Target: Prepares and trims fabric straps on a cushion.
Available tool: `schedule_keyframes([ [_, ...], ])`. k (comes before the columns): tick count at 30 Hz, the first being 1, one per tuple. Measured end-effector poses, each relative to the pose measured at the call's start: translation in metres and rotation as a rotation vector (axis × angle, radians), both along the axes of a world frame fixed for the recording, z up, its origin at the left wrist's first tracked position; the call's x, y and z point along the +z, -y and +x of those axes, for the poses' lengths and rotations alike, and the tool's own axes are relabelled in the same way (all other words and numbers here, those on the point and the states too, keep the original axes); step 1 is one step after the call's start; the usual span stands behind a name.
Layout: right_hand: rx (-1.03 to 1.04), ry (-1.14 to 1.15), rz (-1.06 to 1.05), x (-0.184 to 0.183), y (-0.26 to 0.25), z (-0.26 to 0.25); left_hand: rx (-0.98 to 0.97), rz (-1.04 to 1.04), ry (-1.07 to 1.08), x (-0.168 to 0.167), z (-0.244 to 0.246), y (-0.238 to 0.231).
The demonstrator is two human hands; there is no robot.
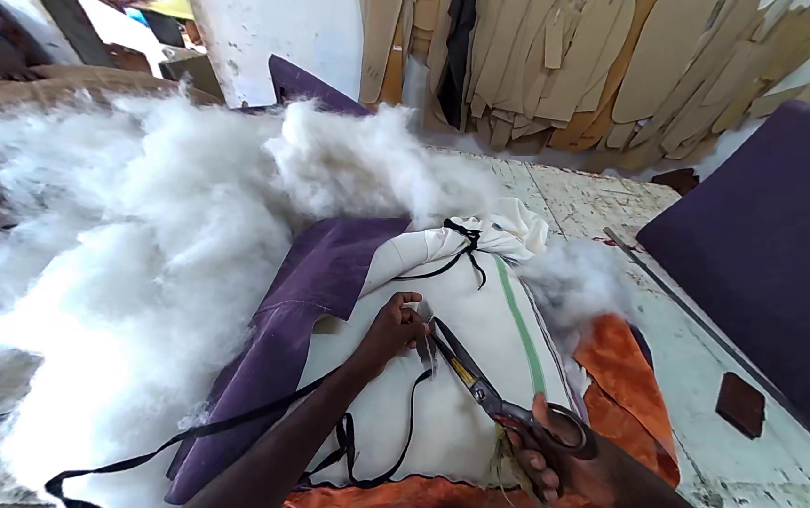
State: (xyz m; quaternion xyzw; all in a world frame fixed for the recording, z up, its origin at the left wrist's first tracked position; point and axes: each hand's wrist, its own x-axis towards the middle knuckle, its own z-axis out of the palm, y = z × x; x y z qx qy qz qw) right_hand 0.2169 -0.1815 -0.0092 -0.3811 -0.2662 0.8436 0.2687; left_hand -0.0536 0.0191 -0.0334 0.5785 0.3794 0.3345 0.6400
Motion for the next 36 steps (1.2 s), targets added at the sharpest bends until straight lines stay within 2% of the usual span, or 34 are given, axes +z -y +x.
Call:
schedule_keyframes([
  [5, -0.112, 0.316, 0.184, -0.006, -0.01, -0.02, 0.007, 0.013, -0.018, 0.005, 0.0, 0.004],
  [8, -0.104, 0.381, 0.266, -0.012, 0.0, -0.012, 0.013, -0.008, -0.005, 0.008, -0.001, 0.003],
  [10, -0.028, 0.489, 0.338, -0.008, 0.011, 0.003, -0.005, -0.029, 0.037, 0.005, -0.002, -0.003],
  [15, 0.204, 1.101, 0.541, 0.009, 0.033, 0.034, -0.028, 0.009, 0.057, 0.015, -0.003, -0.002],
  [20, 0.411, 1.487, 0.608, 0.031, 0.035, 0.026, -0.048, 0.104, 0.02, 0.042, -0.002, 0.017],
  [25, 0.453, 1.551, 0.613, 0.029, 0.032, 0.01, -0.112, 0.126, 0.073, 0.051, -0.002, 0.016],
  [30, 0.319, 1.562, 0.792, 0.002, 0.057, 0.013, -0.106, 0.159, 0.053, 0.057, -0.007, 0.025],
  [32, 0.189, 1.525, 0.757, -0.006, 0.073, 0.025, -0.097, 0.186, 0.055, 0.057, -0.014, 0.025],
  [36, -0.23, 1.42, 0.616, -0.035, 0.105, 0.065, -0.023, 0.253, 0.036, 0.066, -0.046, 0.03],
])
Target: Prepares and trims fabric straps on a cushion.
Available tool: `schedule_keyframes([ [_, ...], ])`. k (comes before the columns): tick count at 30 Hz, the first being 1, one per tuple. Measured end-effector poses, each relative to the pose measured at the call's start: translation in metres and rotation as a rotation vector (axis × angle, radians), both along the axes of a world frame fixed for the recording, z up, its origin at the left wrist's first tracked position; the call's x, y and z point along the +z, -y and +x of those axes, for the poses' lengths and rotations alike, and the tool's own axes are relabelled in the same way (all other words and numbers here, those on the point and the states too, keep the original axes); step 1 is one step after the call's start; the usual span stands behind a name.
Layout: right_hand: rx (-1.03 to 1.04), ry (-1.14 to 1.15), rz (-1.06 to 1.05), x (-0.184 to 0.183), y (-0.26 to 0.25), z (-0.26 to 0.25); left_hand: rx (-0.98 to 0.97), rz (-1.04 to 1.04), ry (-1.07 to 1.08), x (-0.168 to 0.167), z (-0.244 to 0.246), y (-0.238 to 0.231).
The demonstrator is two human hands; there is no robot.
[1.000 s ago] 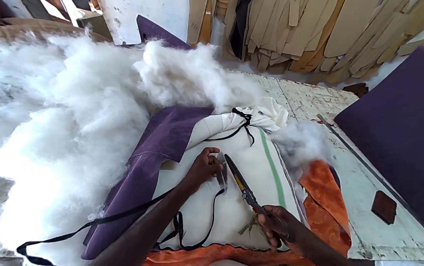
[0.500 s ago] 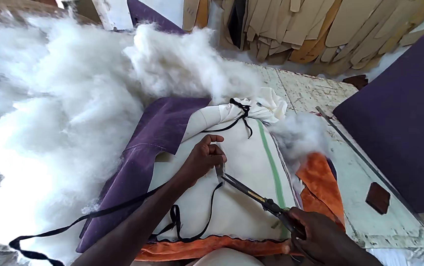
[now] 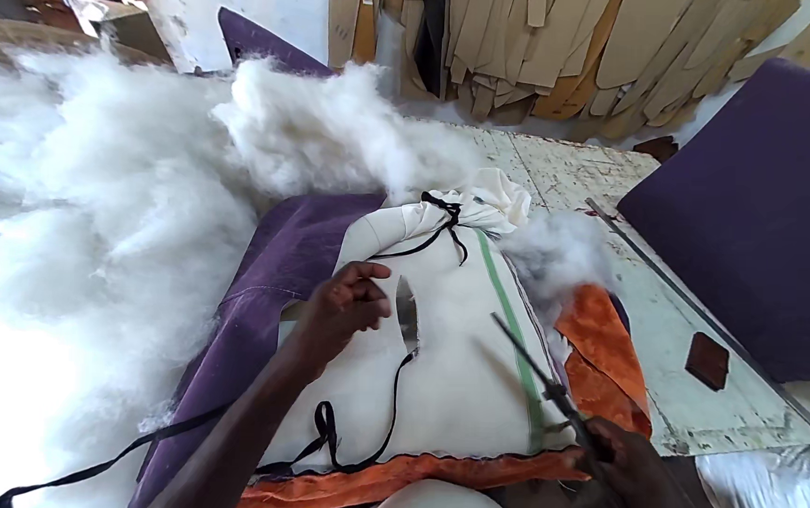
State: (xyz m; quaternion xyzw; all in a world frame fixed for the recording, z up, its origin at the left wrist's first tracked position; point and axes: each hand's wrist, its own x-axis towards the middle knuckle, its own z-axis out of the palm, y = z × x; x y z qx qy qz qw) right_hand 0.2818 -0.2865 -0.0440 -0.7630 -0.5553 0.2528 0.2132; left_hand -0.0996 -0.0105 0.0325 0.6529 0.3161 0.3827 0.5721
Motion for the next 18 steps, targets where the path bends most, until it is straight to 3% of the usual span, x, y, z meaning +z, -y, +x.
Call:
schedule_keyframes([
  [3, -0.252, -0.151, -0.012, -0.034, 0.002, 0.042, 0.209, 0.206, -0.077, 0.001, -0.042, 0.004],
  [7, -0.387, 0.03, -0.165, -0.091, -0.018, 0.097, 0.489, 0.44, -0.4, -0.012, -0.086, 0.015],
  [10, -0.402, 0.178, -0.309, -0.12, -0.029, 0.102, 0.309, 0.476, -0.626, -0.025, -0.099, 0.038],
  [14, -0.246, 0.197, -0.334, -0.136, -0.022, 0.092, -0.075, 0.515, -0.796, -0.039, -0.101, 0.069],
  [16, -0.163, 0.269, -0.21, -0.117, -0.021, 0.088, -0.122, 0.513, -0.865, -0.05, -0.101, 0.078],
  [18, -0.122, 0.262, 0.093, -0.093, -0.027, 0.077, -0.078, 0.521, -0.888, -0.064, -0.101, 0.082],
])
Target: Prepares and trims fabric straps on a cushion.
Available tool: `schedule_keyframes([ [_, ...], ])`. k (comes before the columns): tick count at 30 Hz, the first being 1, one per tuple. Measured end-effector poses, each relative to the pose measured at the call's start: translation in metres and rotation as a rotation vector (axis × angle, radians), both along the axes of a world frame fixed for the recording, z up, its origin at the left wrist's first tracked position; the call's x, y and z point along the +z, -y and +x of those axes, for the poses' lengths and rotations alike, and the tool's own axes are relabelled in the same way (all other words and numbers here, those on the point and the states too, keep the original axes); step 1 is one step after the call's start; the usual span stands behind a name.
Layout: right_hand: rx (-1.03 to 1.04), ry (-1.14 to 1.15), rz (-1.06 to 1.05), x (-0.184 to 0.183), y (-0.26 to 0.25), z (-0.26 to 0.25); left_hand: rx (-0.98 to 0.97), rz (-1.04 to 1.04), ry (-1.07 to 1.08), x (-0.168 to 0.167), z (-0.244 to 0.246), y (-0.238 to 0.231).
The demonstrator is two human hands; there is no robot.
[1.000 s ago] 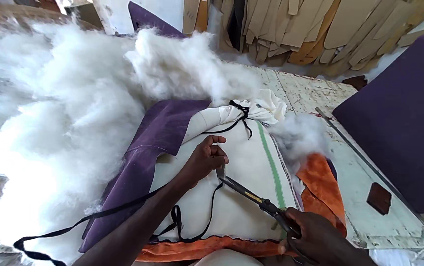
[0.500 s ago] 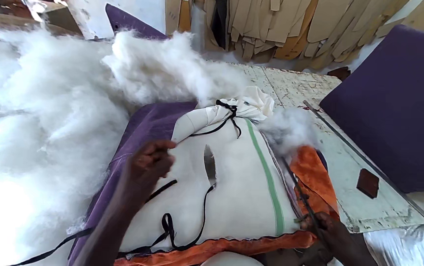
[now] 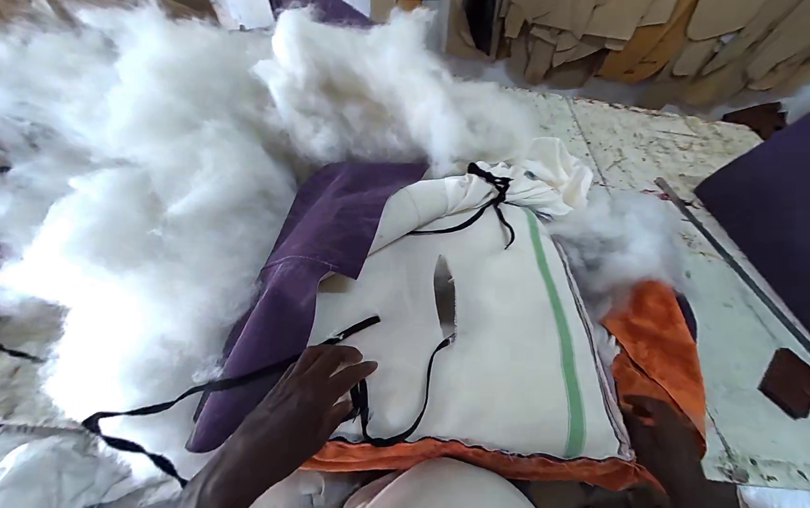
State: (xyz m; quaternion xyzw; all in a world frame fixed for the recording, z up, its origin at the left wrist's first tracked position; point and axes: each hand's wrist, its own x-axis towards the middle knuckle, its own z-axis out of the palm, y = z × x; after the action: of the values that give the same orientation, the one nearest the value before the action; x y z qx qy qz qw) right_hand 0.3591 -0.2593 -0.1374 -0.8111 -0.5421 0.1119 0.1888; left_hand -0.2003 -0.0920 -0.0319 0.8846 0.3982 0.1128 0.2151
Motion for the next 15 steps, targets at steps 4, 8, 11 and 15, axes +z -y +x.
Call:
schedule_keyframes([
  [4, 0.131, -0.25, 0.395, 0.07, -0.046, -0.08, 0.027, 0.037, 0.126, -0.001, 0.004, -0.007],
  [8, 0.518, -0.634, 0.352, 0.121, -0.092, -0.193, 0.025, 0.071, 0.372, 0.038, 0.029, -0.011],
  [11, 0.771, -0.928, 0.172, 0.146, -0.112, -0.263, -0.024, 0.203, 0.4, 0.06, 0.054, -0.013],
  [15, 0.817, -1.36, -0.131, 0.17, -0.117, -0.288, 0.04, 0.265, 0.44, 0.078, 0.06, -0.017],
])
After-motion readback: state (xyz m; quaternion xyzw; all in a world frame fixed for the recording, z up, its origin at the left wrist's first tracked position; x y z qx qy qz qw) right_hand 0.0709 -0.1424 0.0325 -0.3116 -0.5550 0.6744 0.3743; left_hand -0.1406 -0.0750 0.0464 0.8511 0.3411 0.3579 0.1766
